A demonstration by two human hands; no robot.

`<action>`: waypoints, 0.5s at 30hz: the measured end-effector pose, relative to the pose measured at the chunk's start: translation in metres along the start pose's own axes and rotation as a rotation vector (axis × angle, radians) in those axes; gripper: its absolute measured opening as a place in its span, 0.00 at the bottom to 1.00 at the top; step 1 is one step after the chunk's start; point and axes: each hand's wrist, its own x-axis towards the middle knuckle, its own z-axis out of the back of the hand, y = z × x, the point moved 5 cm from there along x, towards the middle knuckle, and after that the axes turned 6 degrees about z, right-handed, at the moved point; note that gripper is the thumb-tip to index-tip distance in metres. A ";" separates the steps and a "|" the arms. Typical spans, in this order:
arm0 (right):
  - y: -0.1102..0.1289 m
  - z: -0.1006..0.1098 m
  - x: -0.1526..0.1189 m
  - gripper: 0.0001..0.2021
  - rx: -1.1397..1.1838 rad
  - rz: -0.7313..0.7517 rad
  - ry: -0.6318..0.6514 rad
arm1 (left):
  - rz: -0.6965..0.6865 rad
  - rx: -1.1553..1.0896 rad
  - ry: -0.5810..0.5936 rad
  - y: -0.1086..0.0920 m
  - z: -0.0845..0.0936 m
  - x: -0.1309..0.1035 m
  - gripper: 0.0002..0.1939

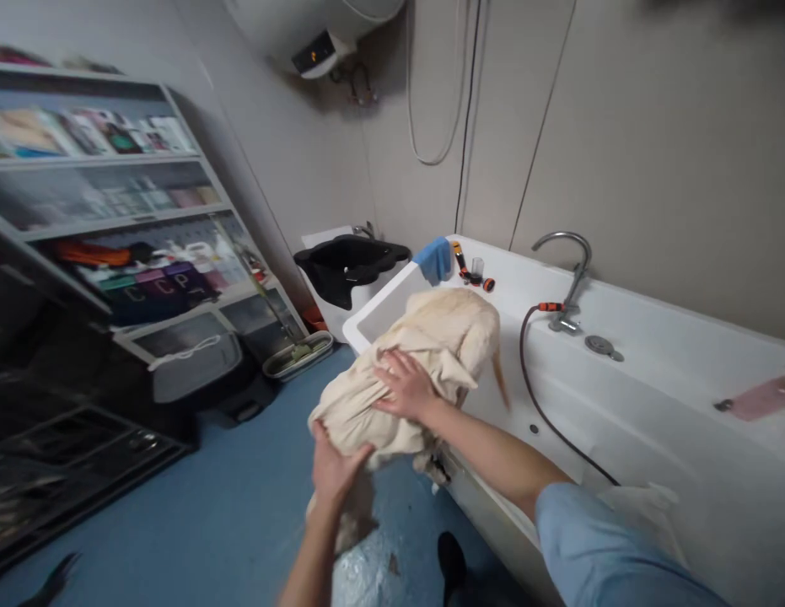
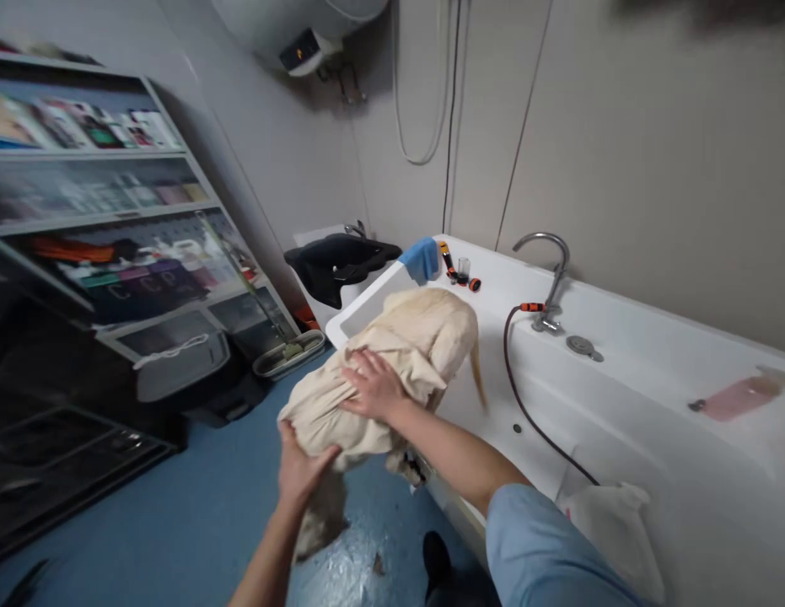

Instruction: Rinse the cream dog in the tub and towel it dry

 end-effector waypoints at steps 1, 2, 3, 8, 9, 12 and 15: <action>0.007 -0.013 0.009 0.32 0.018 0.062 0.002 | 0.051 -0.064 0.035 0.014 0.016 0.018 0.58; 0.014 -0.026 0.017 0.28 0.051 0.125 0.010 | 0.081 -0.116 0.086 0.020 0.032 0.033 0.53; 0.020 -0.037 0.022 0.24 0.089 0.181 0.018 | 0.071 -0.150 0.158 0.018 0.046 0.045 0.46; 0.016 -0.067 0.028 0.13 0.190 0.242 -0.094 | 0.077 -0.147 0.288 -0.048 0.094 0.052 0.18; 0.012 -0.068 0.030 0.13 0.195 0.231 -0.149 | 0.075 -0.174 0.268 -0.063 0.099 0.051 0.17; 0.006 -0.074 0.040 0.17 0.196 0.185 -0.320 | 0.096 -0.288 0.120 -0.095 0.109 0.055 0.16; 0.007 -0.081 0.055 0.17 0.239 0.167 -0.416 | 0.133 -0.432 -0.037 -0.101 0.109 0.067 0.16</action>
